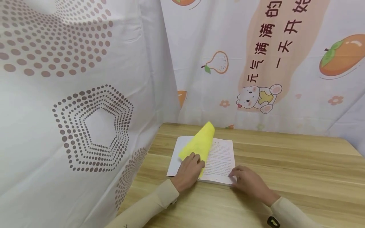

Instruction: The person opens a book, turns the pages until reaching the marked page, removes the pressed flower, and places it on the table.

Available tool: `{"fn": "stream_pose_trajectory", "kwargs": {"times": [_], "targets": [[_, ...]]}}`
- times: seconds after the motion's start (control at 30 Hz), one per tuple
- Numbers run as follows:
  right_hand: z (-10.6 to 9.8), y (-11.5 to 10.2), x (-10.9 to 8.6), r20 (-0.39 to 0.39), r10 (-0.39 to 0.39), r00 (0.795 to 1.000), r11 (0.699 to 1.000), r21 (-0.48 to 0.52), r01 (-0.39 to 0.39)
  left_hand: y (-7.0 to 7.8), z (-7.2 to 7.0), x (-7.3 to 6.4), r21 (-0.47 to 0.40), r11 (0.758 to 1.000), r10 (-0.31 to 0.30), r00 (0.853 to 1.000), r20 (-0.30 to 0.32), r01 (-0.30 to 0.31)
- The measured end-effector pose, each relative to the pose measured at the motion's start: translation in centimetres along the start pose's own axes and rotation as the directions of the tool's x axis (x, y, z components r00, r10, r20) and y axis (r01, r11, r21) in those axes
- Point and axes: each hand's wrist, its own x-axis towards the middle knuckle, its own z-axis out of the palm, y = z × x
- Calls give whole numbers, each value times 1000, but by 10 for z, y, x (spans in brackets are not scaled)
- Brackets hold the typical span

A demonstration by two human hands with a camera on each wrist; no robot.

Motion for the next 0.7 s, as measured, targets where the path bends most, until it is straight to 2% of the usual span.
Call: {"fn": "stream_pose_trajectory", "kwargs": {"times": [0.1,0.17,0.3,0.47,0.7], "targets": [[0,0,-1,1,-43,999,998,-46,43,0,1,-1,-26,1000,12,998,68,-10],[-2,-1,-1,9,-43,999,997,-68,44,1,2,-2,-28,999,20,994,110,-17],[-6,-2,-1,18,-53,998,995,-83,55,1,4,-4,-21,999,27,988,155,-24],[-8,1,1,16,-90,996,990,-109,91,0,7,-6,-64,998,-3,979,203,16],[-9,-1,0,-9,-83,997,988,-129,81,2,8,-4,-118,992,-22,964,266,55]]}}
